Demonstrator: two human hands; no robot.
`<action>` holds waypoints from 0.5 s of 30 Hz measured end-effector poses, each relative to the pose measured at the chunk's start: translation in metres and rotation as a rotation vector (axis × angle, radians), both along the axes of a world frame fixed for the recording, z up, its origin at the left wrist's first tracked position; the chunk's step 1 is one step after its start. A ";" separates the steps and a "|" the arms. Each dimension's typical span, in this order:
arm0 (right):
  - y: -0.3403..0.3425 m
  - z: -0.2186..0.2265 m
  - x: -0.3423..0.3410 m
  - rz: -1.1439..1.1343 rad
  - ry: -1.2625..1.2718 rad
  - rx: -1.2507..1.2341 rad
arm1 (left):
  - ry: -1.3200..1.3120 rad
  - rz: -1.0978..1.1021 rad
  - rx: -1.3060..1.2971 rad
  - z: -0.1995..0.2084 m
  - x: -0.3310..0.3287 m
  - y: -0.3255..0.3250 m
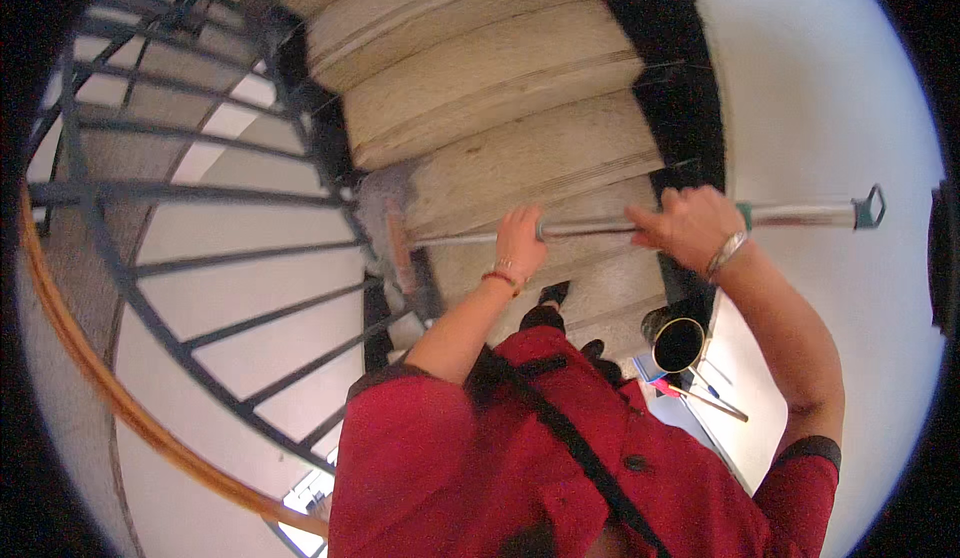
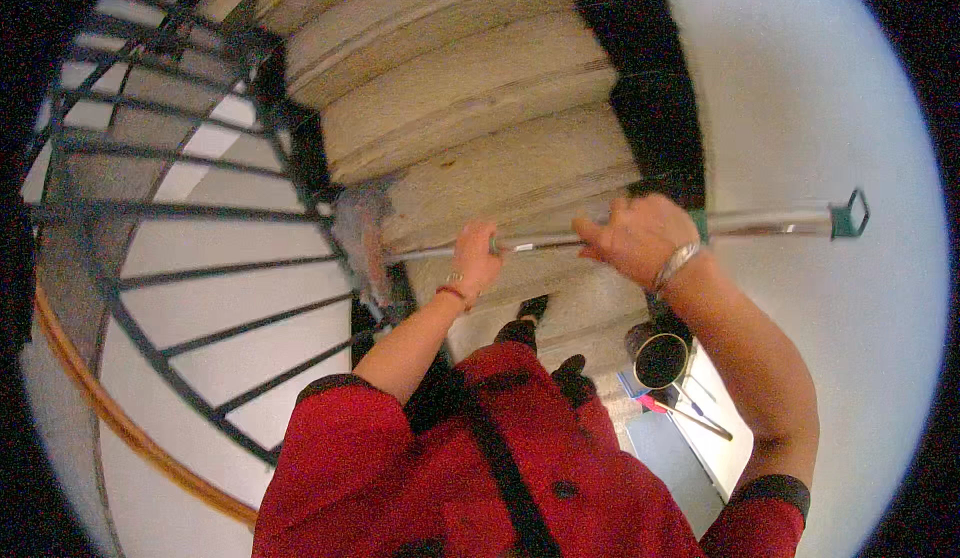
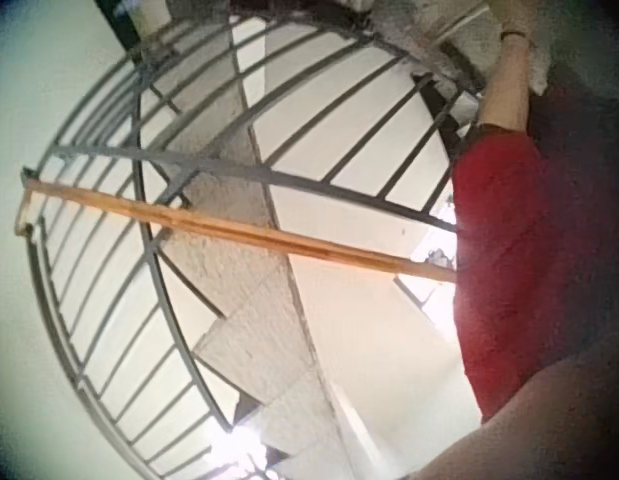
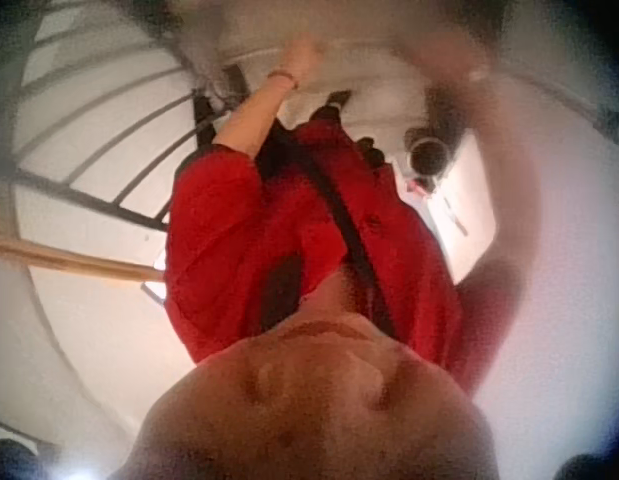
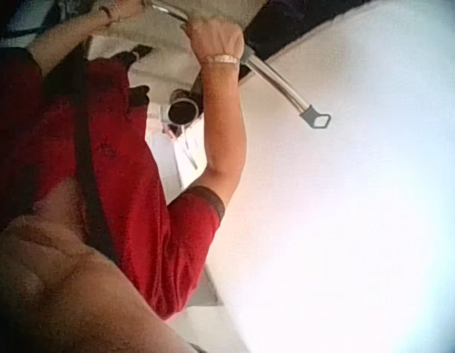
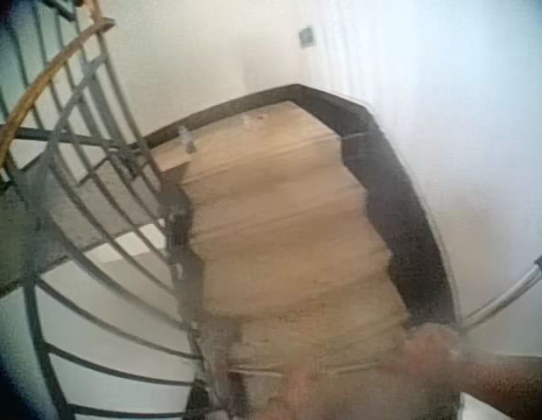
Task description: The person cleans a staircase using a mop to wipe the steps, followed by using a broom and dustpan to sweep debris on a landing.
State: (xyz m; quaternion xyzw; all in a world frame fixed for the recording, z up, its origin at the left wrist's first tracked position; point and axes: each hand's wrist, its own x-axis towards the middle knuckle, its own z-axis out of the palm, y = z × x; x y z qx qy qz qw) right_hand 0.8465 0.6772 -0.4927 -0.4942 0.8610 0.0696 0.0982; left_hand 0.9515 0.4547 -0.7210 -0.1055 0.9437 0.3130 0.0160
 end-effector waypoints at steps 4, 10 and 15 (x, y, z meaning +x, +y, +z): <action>0.115 -0.019 0.050 -0.353 -0.109 0.106 | -0.041 -0.227 0.049 -0.022 -0.008 0.101; 0.297 -0.048 0.183 -0.791 -0.012 0.237 | 0.146 -0.759 0.062 -0.053 -0.010 0.313; 0.441 -0.099 0.348 -1.185 -0.083 0.302 | 0.142 -1.129 -0.035 -0.067 0.076 0.504</action>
